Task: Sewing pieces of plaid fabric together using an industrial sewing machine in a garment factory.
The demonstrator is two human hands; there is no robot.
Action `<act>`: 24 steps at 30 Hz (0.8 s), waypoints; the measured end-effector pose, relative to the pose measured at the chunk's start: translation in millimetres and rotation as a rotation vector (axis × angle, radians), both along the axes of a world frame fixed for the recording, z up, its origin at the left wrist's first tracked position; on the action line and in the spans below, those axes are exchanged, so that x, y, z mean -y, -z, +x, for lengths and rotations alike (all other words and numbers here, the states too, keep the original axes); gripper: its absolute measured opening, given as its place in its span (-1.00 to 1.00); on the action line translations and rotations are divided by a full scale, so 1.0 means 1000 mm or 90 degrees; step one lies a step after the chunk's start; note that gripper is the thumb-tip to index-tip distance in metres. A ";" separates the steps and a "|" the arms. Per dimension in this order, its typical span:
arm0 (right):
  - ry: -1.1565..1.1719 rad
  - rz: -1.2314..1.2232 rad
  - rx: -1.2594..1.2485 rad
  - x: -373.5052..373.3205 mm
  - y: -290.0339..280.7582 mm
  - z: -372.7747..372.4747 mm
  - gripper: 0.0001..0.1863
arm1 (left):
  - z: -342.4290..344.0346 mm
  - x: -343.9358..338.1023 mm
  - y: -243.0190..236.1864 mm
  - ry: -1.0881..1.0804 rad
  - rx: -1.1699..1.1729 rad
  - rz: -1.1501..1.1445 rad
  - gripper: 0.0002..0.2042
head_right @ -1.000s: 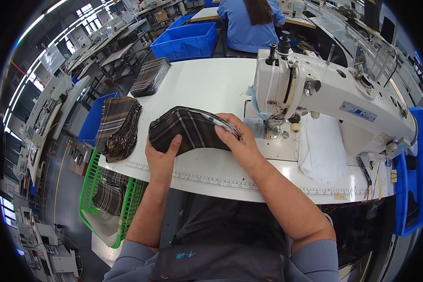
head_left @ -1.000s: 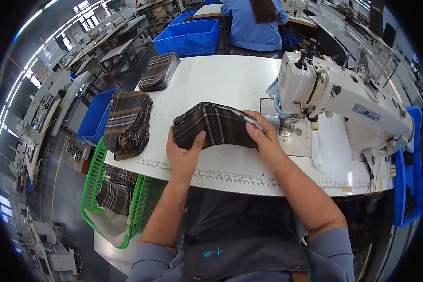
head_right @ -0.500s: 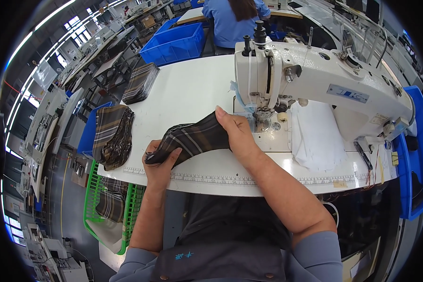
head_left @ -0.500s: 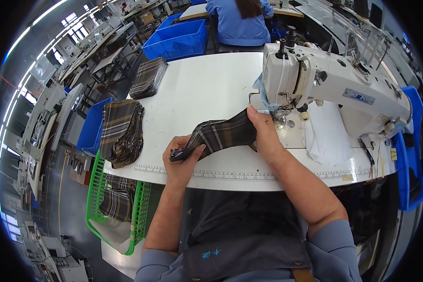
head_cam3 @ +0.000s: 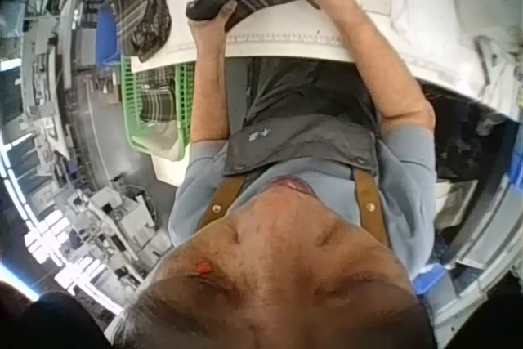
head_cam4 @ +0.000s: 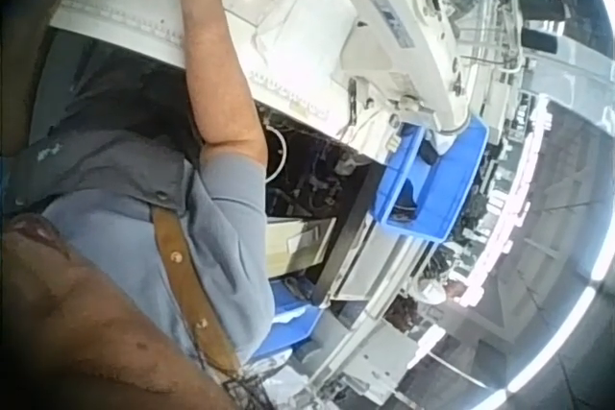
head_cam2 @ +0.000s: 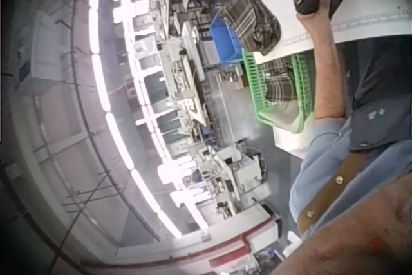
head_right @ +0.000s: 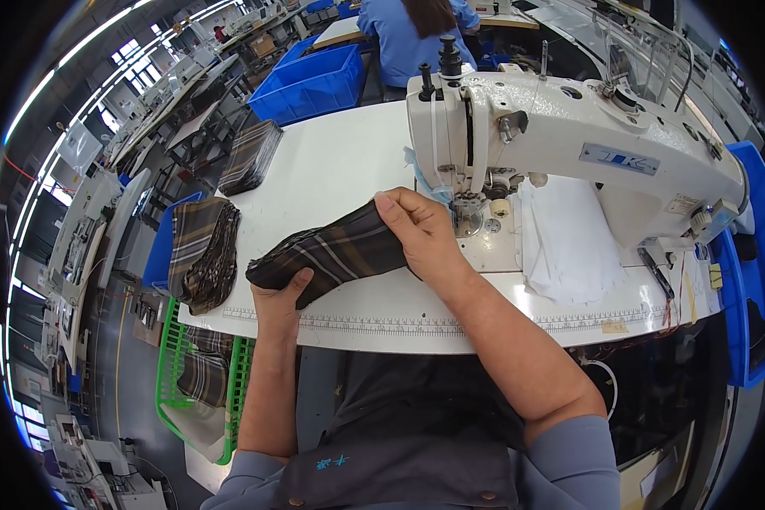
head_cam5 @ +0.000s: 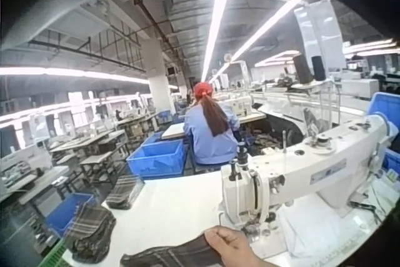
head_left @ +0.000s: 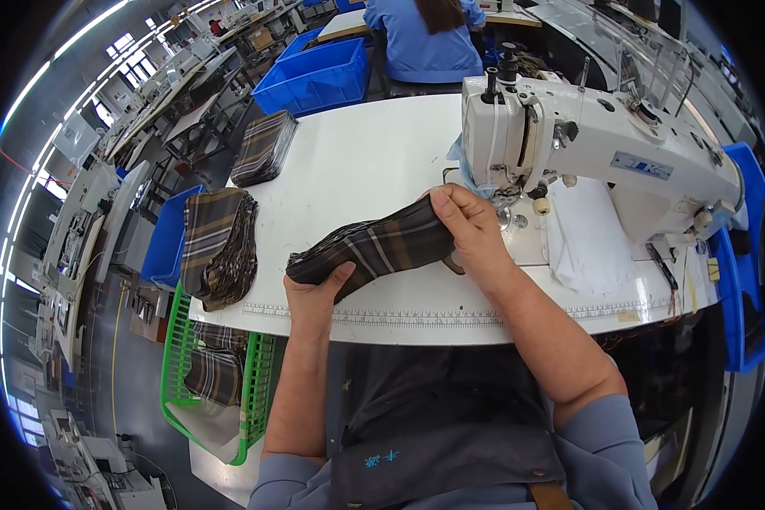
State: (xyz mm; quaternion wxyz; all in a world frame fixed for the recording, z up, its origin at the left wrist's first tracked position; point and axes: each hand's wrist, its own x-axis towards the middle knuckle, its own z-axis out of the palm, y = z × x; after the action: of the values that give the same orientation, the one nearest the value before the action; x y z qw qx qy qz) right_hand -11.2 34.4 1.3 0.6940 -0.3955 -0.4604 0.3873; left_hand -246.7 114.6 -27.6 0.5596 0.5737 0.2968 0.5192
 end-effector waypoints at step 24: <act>-0.013 0.095 0.045 -0.004 0.002 -0.009 -0.65 | 0.047 0.017 -0.097 -0.107 -0.554 0.941 -0.55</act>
State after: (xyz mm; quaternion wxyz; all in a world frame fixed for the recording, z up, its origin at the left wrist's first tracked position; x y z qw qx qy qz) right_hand -20.1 38.7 -0.9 0.7007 -0.3513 -0.5165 0.3447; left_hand -199.5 97.5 69.3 -0.1615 0.9147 0.1122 0.3531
